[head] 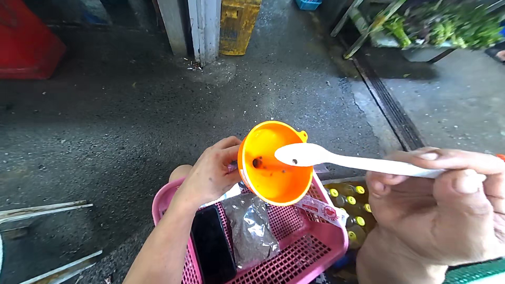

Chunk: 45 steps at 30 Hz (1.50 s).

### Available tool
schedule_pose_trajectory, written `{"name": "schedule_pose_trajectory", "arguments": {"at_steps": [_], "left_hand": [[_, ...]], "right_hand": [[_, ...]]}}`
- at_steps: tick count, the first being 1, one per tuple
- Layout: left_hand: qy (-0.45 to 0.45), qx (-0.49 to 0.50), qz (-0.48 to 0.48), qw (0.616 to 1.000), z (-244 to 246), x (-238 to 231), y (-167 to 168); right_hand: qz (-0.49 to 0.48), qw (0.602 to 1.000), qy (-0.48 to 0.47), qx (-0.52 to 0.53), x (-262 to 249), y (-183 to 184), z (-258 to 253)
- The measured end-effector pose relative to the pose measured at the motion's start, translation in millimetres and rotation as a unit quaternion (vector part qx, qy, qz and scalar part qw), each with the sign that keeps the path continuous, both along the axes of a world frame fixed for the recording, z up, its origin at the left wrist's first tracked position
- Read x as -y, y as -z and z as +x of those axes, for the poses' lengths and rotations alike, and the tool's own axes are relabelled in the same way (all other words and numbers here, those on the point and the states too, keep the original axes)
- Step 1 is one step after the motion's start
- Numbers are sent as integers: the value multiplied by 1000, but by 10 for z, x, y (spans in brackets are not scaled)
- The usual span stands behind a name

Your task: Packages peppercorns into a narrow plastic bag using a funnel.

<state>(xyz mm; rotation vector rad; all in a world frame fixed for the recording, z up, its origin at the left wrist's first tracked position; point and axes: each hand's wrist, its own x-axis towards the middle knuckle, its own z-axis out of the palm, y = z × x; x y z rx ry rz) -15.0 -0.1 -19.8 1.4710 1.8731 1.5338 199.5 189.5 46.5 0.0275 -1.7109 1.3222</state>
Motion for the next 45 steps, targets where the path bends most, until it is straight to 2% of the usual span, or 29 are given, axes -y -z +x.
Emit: {"name": "schedule_pose_trajectory", "arguments": {"at_steps": [9,15,18,22,26,29,32,34,38,45], "left_hand": [[-4,4,43,999,9,17,-8],[-11,8,61,998,11,16,10],[-13,11,68,998,18,27,14],[-15,10,110,994,38,27,31],[-44,42,133,989,55,18,23],[-87,102,151,979,66,17,86],[-132,108,164,972,26,8,123],[-139,118,174,968,-20,-10,118],[-133,132,194,963,-46,-19,81],[-119,132,213,961,-61,-11,88]], "right_hand": [[27,998,-35,-39,52,43,100],[59,996,-10,73,78,244,46],[42,998,-21,47,91,221,61],[-20,996,-85,-2,50,144,52],[33,995,-49,77,-31,288,14],[-2,999,-17,49,-34,310,19],[-10,999,21,26,-136,267,66],[43,995,55,68,-195,241,110],[182,961,88,186,-197,310,121],[196,930,85,300,-138,468,-20]]}}
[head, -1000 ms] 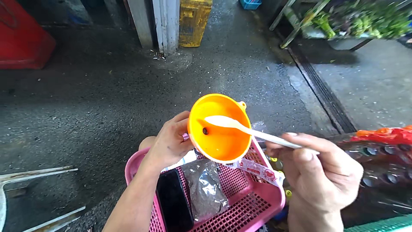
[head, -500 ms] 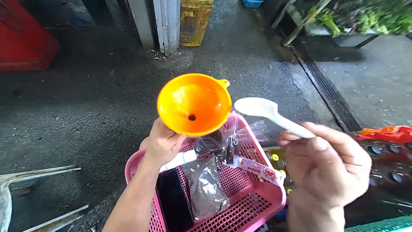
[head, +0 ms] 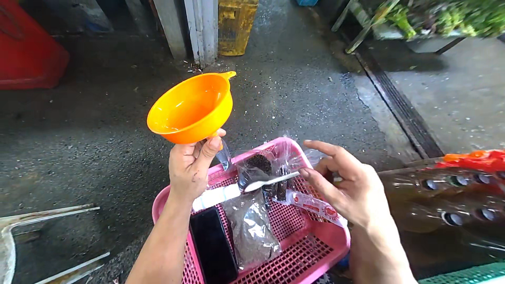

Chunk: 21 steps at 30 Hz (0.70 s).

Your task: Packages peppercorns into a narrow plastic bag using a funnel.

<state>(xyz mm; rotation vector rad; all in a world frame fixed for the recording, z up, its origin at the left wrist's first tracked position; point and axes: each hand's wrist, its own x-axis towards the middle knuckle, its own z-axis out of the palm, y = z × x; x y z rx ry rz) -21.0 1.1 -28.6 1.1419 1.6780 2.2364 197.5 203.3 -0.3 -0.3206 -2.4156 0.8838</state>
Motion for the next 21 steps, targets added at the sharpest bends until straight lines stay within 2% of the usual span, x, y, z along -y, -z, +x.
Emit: {"name": "schedule_pose_trajectory", "arguments": {"at_steps": [7,15,18,21], "left_hand": [[17,-1,13,1000,4,-4,-17],[28,-8,15,999,-22,12,-13],[72,-14,38,997,-22,18,2],[156,9,86,984,12,77,13]], "right_hand": [[-18,999,-18,-45,-34,-32,-8],[-102,979,-173,13,338,164,-95],[-135,975,-168,44,516,299,-243],[-215,959,-175,53,648,329,-371]]}}
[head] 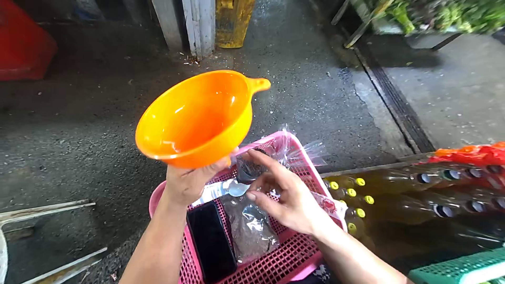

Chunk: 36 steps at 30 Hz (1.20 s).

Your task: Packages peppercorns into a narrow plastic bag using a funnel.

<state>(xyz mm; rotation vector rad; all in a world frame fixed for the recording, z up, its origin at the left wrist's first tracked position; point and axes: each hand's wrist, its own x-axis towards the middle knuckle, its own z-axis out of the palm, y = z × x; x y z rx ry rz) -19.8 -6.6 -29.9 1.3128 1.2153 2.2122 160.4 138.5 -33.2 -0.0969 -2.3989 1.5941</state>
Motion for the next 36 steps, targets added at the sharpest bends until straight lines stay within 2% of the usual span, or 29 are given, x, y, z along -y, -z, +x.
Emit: {"name": "schedule_pose_trajectory", "arguments": {"at_steps": [4,9,13,17,19,20,21,22,23,24,26,28,30,32,33,36], "left_hand": [[62,5,12,998,19,46,-2],[-28,-32,-51,998,-16,-16,-9],[-82,-45,-56,994,30,-3,19],[-63,-38,-83,994,25,121,117],[-51,-23,-102,993,-36,323,472],[-65,-29,-126,989,-34,407,545],[-79,-26,-196,977,16,460,400],[-108,-28,-293,950,88,437,107],[-121,-92,-276,949,99,352,45],[-101,-145,-205,963,56,238,72],[-74,-208,-123,968,-15,65,90],[-65,-240,-115,962,-22,12,63],[-57,-236,-131,961,20,-3,78],[-45,-191,-155,968,75,6,160],[-34,-168,-159,972,81,5,191],[-30,-142,-150,978,91,18,180]], "right_hand": [[-45,998,-47,21,135,75,-50],[-89,993,-42,71,136,186,-13],[-46,993,-26,105,29,190,-15],[-57,987,-42,143,56,236,18],[-50,992,-39,112,107,244,64],[-37,998,-13,58,133,242,94],[-15,999,24,-31,149,233,117],[18,991,58,-121,136,201,134],[53,977,82,-188,97,124,168],[82,964,103,-229,55,-7,240],[121,952,132,-250,5,-360,483],[124,949,120,-264,-12,-558,634],[173,953,72,-238,-12,-538,532],[238,942,30,-235,-39,-352,308],[232,941,28,-245,-25,-329,285],[138,964,0,-228,10,-574,489]]}}
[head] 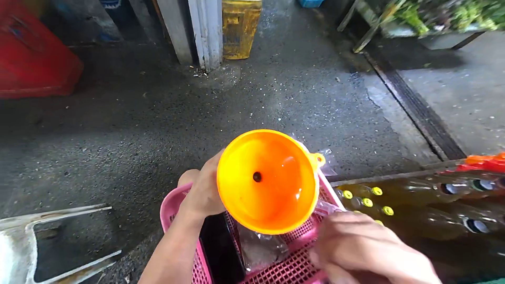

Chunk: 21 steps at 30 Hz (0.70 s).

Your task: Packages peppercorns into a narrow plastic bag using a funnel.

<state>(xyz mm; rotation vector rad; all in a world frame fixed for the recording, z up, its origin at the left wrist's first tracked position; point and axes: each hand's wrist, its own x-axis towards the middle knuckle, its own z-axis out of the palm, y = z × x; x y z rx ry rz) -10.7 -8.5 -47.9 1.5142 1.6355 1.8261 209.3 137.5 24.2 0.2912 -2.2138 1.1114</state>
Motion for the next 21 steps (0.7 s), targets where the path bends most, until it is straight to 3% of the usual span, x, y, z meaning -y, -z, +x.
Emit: {"name": "schedule_pose_trajectory", "arguments": {"at_steps": [5,9,12,17,20,21], "left_hand": [[7,-24,-2,1000,27,-22,-10],[4,-34,3,999,27,-7,-54],[7,-9,-1,1000,36,-9,-23],[-10,22,6,1000,26,73,-34],[4,16,15,1000,17,93,53],[16,16,24,999,0,75,53]], "right_hand": [[89,994,48,-46,-17,161,-182],[-1,1000,10,-4,-19,-27,70],[92,994,53,-3,-37,100,-160],[-12,999,-18,24,-2,-119,68],[53,998,26,12,-19,95,-253],[32,999,20,5,-20,137,-301]]}}
